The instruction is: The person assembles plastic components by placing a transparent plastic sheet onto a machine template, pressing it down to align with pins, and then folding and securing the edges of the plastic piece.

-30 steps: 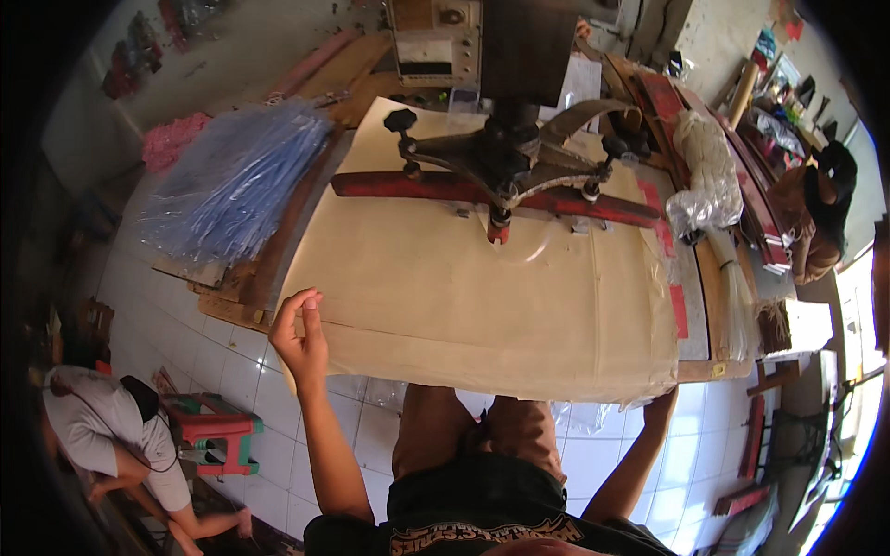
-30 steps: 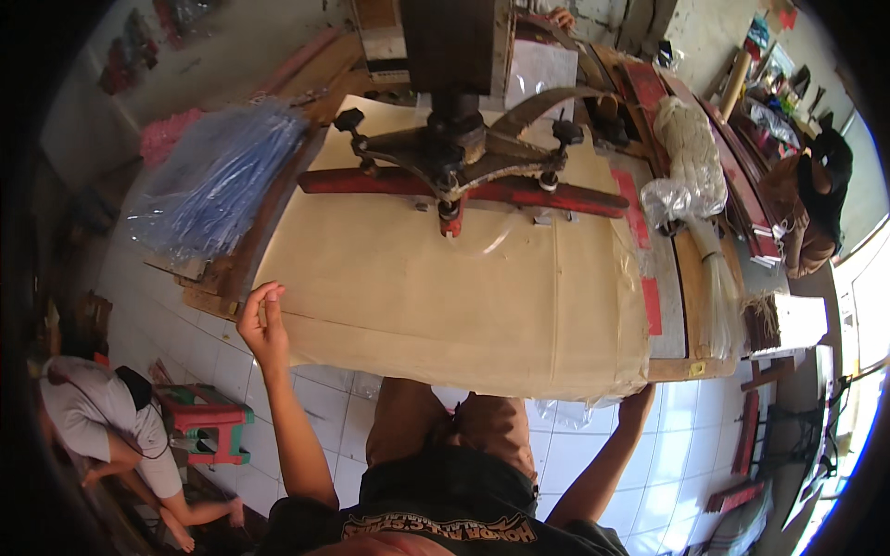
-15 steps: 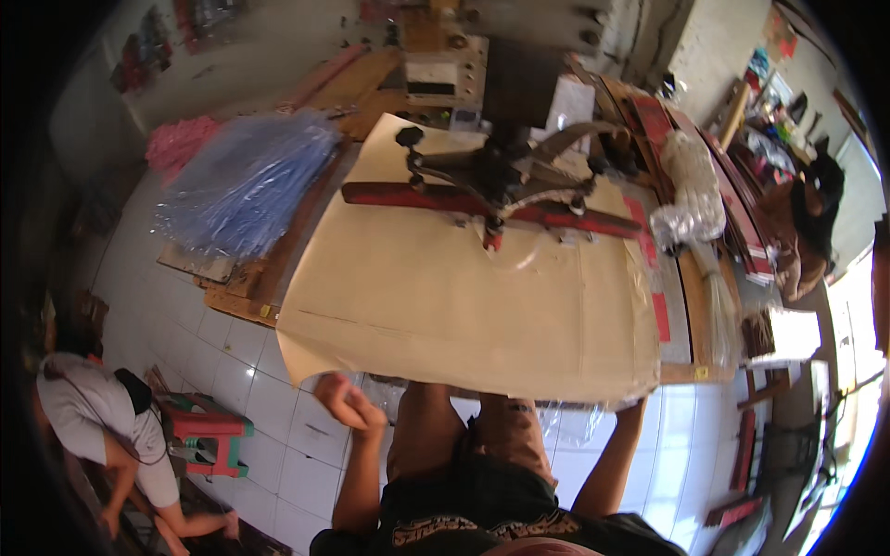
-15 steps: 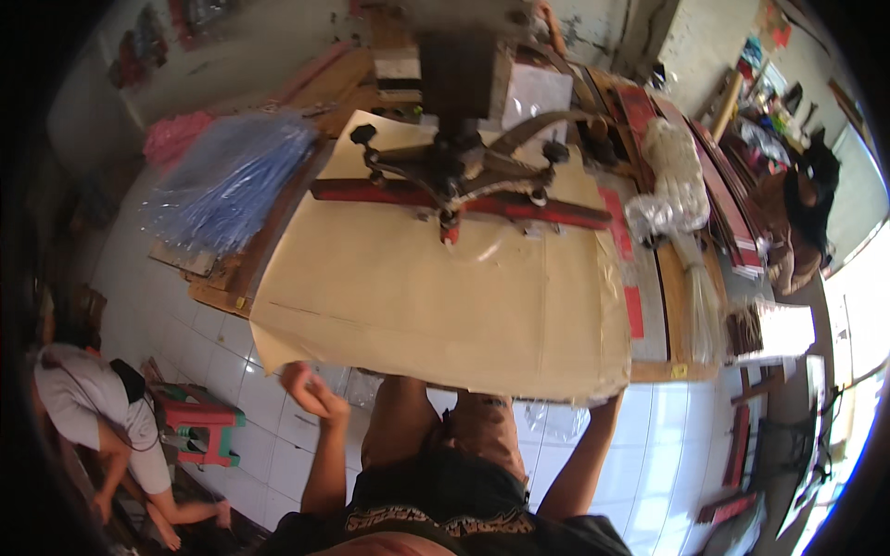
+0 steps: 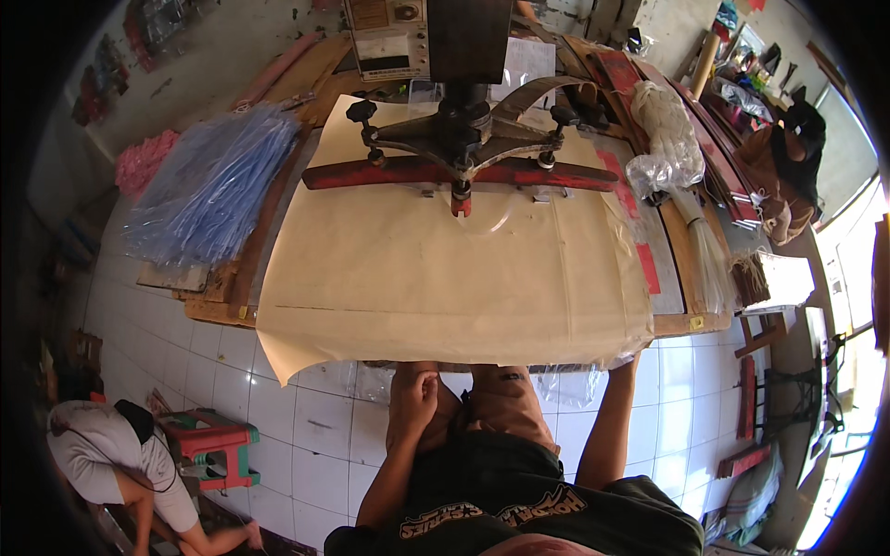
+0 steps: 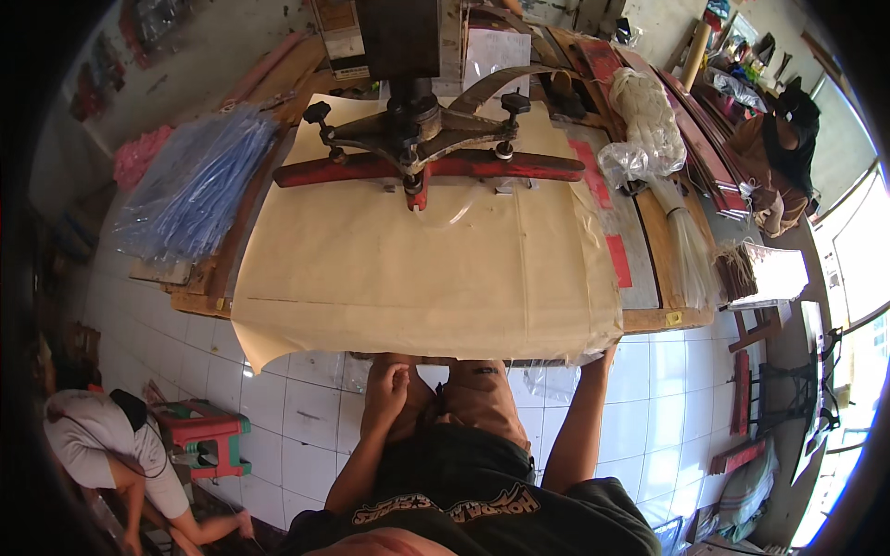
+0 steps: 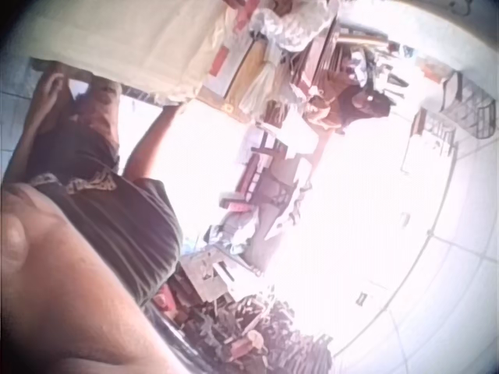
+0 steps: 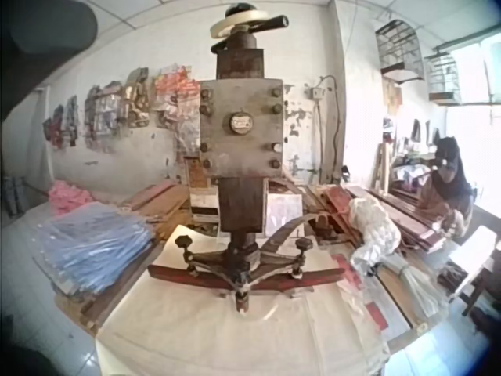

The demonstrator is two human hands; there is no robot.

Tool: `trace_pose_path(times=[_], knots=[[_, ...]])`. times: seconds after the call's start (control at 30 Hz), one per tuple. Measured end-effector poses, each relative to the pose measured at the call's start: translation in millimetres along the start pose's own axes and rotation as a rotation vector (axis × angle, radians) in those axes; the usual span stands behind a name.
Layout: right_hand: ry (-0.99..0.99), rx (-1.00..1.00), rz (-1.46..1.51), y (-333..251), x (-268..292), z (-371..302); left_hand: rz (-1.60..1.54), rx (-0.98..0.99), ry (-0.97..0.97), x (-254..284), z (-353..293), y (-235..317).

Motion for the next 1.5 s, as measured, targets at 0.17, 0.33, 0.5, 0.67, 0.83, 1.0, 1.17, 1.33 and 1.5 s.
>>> trace_pose_path(times=[0.17, 0.33, 0.5, 0.67, 0.83, 1.0, 1.17, 1.33, 1.5], knots=[[0.143, 0.108, 0.34, 27.6, 13.7, 0.5, -0.063, 0.012, 0.009, -5.7, -1.4, 1.7], [0.32, 0.098, 0.505, 52.2, 30.0, -3.2, 0.024, -0.047, 0.028, -2.1, -1.2, 3.3], [0.283, 0.118, 0.411, 57.4, 30.4, -1.0, 0.035, -0.021, 0.013, -1.8, -2.5, 11.7], [0.125, 0.145, 0.077, 59.1, 38.7, 7.4, 0.059, 0.026, -0.028, -1.5, -4.6, 13.6], [-0.01, 0.023, 0.159, 56.2, 16.4, -5.0, 0.239, -0.071, 0.032, 6.6, -5.6, -1.5], [-0.033, -0.056, 0.388, 53.0, 40.2, 6.8, 0.188, -0.076, -0.015, -19.8, 3.2, -19.5], [0.148, -0.098, 0.309, 40.2, 16.8, 3.2, 0.129, -0.033, 0.001, -24.5, 6.3, -32.5], [0.315, -0.156, 0.418, 46.3, -2.2, -17.4, 0.29, -0.113, -0.055, -13.8, 13.7, -60.1], [0.34, 0.06, 0.347, 103.8, 71.3, -5.9, 0.258, -0.084, -0.102, -25.6, 16.2, -18.6]])
Point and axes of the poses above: each hand's wrist, its own z-axis towards the middle knuckle, its own x-axis out of the back of the hand, y = z × x, the point moved 3 cm from there along z, towards the middle knuckle, and after that the axes turned 10 degrees about x, right-handed, at the moved point
